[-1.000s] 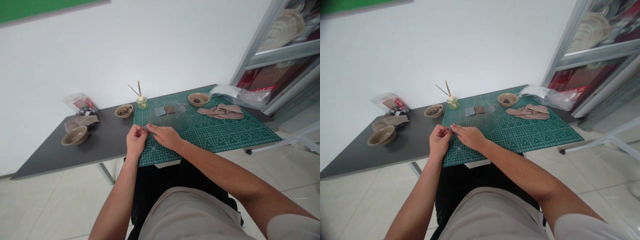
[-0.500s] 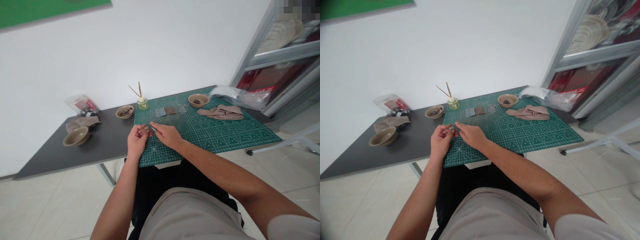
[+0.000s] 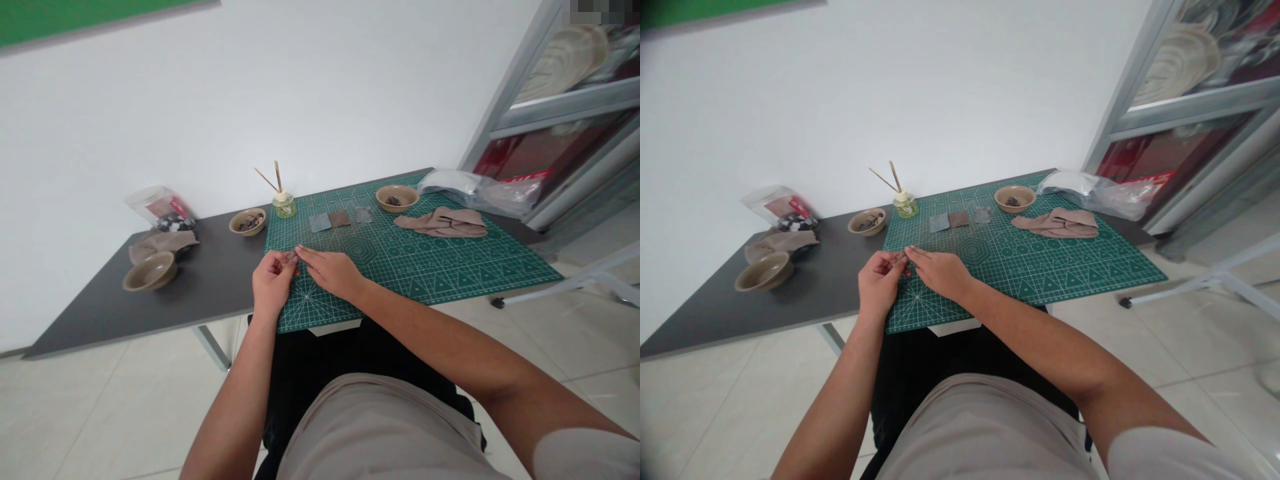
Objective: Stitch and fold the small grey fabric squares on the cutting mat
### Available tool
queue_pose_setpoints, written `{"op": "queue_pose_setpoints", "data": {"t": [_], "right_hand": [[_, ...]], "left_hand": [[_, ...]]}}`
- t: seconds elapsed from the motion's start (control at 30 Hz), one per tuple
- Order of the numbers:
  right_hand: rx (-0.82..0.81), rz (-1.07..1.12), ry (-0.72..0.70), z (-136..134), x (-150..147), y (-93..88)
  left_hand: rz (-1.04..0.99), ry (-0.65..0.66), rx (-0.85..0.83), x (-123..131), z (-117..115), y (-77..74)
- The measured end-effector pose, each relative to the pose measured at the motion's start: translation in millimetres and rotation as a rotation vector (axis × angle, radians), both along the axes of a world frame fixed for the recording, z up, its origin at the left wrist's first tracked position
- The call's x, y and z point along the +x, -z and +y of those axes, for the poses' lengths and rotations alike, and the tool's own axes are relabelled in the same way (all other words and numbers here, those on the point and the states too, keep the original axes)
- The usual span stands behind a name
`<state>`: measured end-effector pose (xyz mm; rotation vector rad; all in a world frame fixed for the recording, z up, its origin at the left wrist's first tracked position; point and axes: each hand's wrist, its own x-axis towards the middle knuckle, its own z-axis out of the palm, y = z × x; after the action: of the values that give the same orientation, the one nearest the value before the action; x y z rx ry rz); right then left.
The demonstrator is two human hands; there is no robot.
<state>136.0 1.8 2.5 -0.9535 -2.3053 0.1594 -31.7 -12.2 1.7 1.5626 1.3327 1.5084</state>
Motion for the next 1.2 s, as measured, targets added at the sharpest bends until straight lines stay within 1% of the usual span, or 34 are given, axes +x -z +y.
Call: {"op": "queue_pose_setpoints", "data": {"t": [0.13, 0.23, 0.3, 0.4, 0.47, 0.6, 0.8, 0.9, 1.03, 1.2], "right_hand": [[0.001, 0.009, -0.019, 0, -1, 2.0], [-0.019, 0.063, 0.021, 4, 0, 4.5], [-0.027, 0.137, 0.049, 7, 1, 5.8], [-0.029, 0.274, 0.053, 11, 3, 6.5], [-0.031, 0.329, 0.029, 12, 4, 6.0], [-0.035, 0.344, -0.033, 11, 4, 3.6], [-0.063, 0.439, -0.035, 13, 3, 0.9], [-0.098, 0.445, -0.058, 15, 4, 0.2], [-0.153, 0.395, -0.070, 16, 4, -0.8], [-0.146, 0.384, -0.068, 14, 5, -2.2]], "left_hand": [[0.029, -0.021, -0.007, -2, 1, 1.8], [0.018, -0.045, 0.008, -1, 2, 1.7], [0.005, -0.060, -0.006, 0, 4, 1.0], [-0.077, -0.025, -0.052, 1, 7, -0.1], [-0.127, 0.014, -0.053, 1, 8, -0.3], [-0.082, 0.038, -0.033, 0, 7, -1.0], [-0.036, 0.037, -0.083, -2, 6, -3.8], [0.012, 0.045, -0.098, -5, 7, -3.5], [0.065, 0.070, -0.129, -8, 7, -2.8], [0.073, 0.114, -0.150, -9, 8, -2.6]]}}
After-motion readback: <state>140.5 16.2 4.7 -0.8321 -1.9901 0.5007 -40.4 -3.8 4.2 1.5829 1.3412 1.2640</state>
